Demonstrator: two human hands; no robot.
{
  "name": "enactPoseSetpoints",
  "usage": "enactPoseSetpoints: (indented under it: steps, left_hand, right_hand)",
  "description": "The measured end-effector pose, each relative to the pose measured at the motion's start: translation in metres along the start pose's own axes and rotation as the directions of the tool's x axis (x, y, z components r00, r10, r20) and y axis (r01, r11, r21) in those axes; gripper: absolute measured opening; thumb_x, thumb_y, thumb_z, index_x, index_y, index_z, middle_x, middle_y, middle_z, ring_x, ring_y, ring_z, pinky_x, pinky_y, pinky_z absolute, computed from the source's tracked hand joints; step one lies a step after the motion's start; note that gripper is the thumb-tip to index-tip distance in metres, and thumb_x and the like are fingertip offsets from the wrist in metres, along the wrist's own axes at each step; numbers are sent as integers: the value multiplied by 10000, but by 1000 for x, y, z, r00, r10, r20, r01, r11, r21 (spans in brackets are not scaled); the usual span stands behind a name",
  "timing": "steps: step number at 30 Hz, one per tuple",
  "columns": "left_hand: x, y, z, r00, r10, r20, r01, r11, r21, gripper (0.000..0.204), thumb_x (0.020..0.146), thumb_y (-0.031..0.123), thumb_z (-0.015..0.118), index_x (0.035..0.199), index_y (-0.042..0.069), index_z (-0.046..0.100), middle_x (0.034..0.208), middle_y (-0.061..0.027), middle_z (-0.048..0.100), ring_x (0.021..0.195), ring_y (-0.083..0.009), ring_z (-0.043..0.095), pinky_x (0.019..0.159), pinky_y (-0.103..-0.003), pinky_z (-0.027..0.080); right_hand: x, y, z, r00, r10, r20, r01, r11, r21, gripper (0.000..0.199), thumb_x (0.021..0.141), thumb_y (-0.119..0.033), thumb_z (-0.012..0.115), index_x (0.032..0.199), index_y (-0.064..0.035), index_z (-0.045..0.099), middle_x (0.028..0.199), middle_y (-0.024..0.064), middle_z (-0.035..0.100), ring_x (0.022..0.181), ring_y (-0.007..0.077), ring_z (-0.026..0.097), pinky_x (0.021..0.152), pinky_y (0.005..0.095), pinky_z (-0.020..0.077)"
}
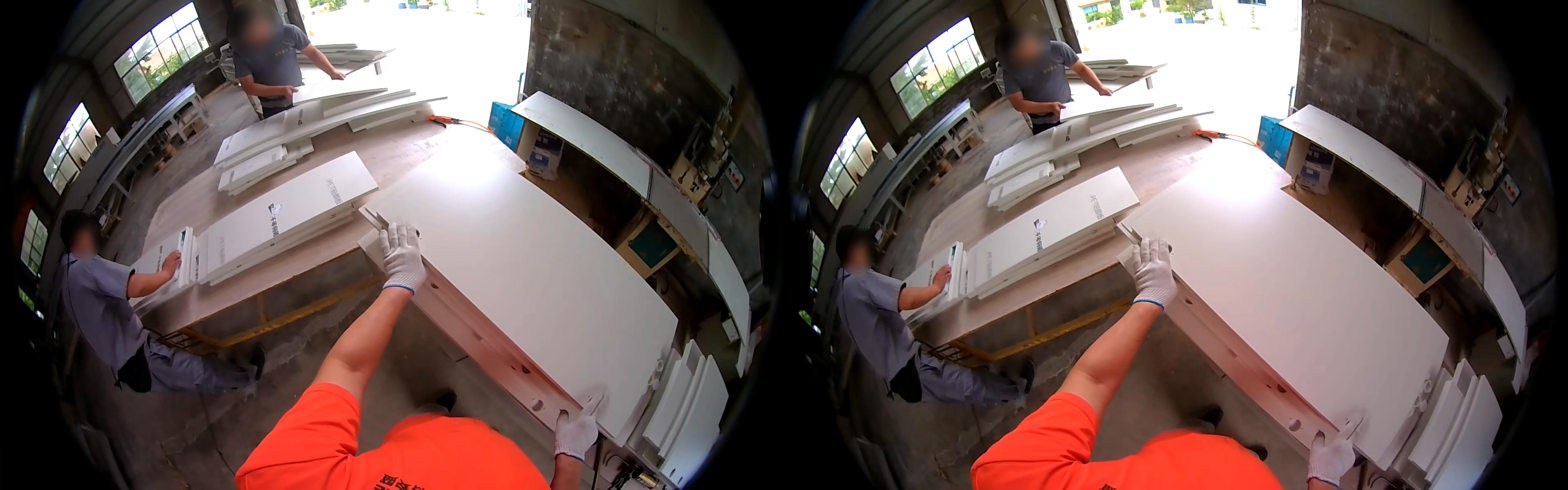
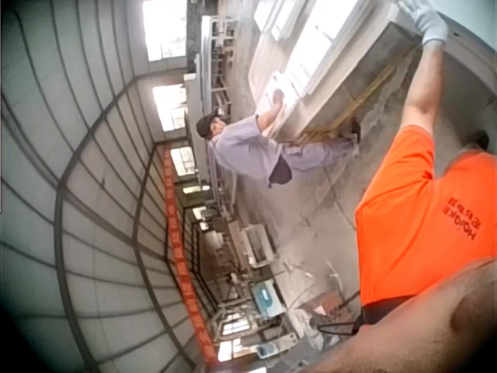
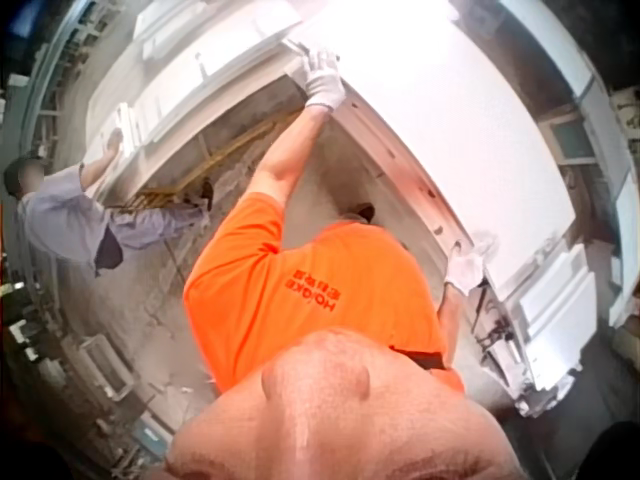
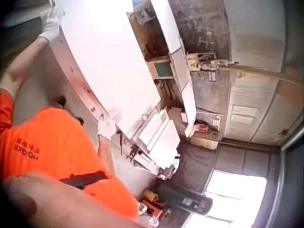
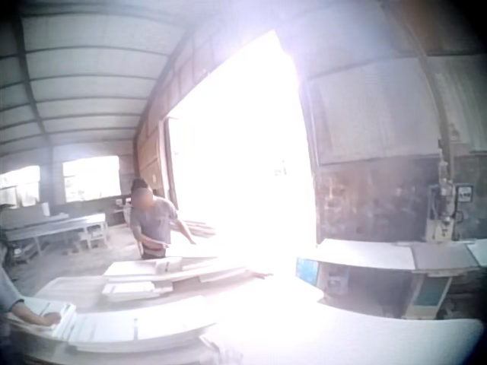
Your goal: The person applies sealant into pre-drilled holes on white rectangular panels using a caulking gun. They then insert white plastic caps into the holes and tap them flush with a hammer. The person stacks the finished panels on a workbench in a workshop environment.
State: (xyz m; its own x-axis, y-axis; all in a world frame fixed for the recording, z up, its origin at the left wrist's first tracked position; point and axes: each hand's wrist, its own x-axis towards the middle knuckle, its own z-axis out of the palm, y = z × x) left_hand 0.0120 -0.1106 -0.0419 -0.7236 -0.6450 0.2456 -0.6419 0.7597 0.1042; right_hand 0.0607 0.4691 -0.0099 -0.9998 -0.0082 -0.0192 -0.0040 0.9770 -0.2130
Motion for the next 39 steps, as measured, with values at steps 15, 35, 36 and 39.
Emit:
enactPoseSetpoints:
  steps: [15, 35, 36, 39]
  left_hand:
    - [13, -5, -33, 979, 108, 175, -109, 994, -7, 675, 924, 195, 602, 1558, -25, 528, 1686, -278, 448, 1624, -434, 326, 1356, -550, 161]
    - [66, 32, -37, 974, 49, 222, -25, 994, -110, 1053, 969, 763, 504, 1720, 46, 333, 1809, -225, 243, 1696, -384, 143, 1367, -527, 59]
    - [66, 34, -39, 973, 51, 226, -26, 993, -114, 1052, 968, 762, 505, 1719, 45, 336, 1808, -224, 246, 1696, -383, 145, 1367, -525, 62]
    - [66, 35, -42, 972, 50, 232, -22, 992, -122, 1049, 968, 761, 506, 1716, 43, 342, 1806, -221, 254, 1695, -380, 151, 1367, -522, 68]
  right_hand:
    - [88, 44, -49, 953, -151, -261, 172, 984, 57, 675, 945, -429, 773, 1378, 69, 629, 1344, 344, 652, 1216, 507, 643, 1070, 568, 495]
    - [176, 56, -14, 950, 10, -313, -20, 999, -27, 576, 1022, -371, 719, 1432, 22, 624, 1530, 235, 597, 1433, 422, 538, 1206, 507, 431]
    - [176, 60, -11, 944, -1, -331, -7, 1000, -22, 566, 1021, -368, 718, 1421, 22, 630, 1519, 240, 603, 1427, 426, 541, 1202, 509, 433]
    - [178, 67, -8, 937, -24, -347, 19, 1000, -18, 542, 1021, -361, 716, 1398, 23, 643, 1499, 252, 613, 1407, 436, 553, 1191, 516, 437]
